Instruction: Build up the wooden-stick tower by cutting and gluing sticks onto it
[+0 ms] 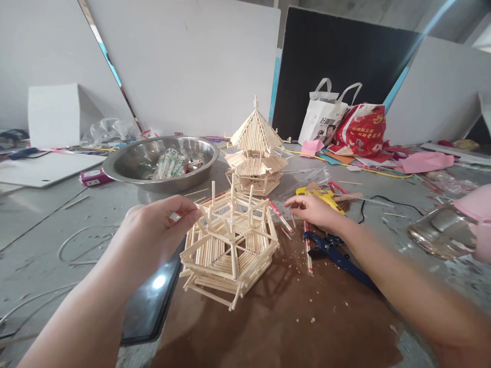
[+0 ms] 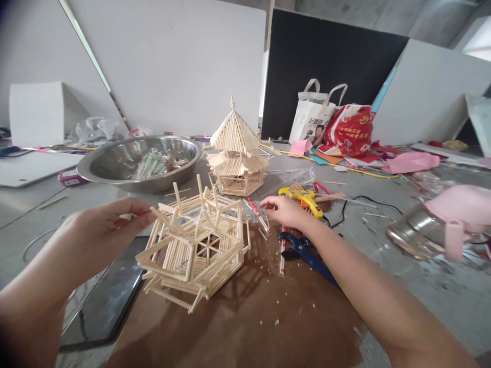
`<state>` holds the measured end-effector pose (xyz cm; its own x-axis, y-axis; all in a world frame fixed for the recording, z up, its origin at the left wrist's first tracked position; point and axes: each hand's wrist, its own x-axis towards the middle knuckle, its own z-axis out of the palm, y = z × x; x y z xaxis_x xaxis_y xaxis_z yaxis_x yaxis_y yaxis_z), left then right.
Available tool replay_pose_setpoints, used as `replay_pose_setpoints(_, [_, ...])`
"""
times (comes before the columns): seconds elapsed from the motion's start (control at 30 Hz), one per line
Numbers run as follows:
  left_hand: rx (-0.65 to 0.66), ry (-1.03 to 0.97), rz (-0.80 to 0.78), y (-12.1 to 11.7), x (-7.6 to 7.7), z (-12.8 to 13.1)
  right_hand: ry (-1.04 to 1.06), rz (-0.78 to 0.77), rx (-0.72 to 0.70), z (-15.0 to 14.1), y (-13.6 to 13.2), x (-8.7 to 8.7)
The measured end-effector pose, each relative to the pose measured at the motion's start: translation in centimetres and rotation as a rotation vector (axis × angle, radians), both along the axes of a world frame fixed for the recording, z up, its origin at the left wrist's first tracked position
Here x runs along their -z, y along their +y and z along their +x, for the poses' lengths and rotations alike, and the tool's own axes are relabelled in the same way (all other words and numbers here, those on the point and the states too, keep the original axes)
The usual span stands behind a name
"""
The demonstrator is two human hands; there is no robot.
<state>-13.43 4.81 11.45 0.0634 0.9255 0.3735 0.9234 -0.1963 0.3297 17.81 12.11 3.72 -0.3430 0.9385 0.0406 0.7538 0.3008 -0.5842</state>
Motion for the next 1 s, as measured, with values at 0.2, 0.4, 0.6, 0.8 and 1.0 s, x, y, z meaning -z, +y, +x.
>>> replay_pose_setpoints(0.2, [0.040, 0.070, -0.012, -0.2, -0.6, 0.2, 0.130, -0.202, -0.009, -0.3, -1.7, 0.0])
replay_pose_setpoints(0.4, [0.079, 0.121, -0.082, -0.6, -1.2, 0.5, 0.080, -0.217, -0.047, 0.3, -3.0, -2.0])
replay_pose_setpoints(0.6, [0.065, 0.134, -0.081, -0.4, -1.0, 0.6, -0.477, -0.043, -0.108, -0.9, -3.2, 0.1])
replay_pose_setpoints(0.8, [0.047, 0.126, -0.133, -0.5, -1.1, 0.8, -0.587, 0.014, -0.063, -3.1, -3.1, 1.5])
replay_pose_setpoints(1.0, [0.068, 0.078, -0.157, -0.7, -1.1, 0.8, -0.633, -0.002, -0.088, -3.6, -2.3, 1.7])
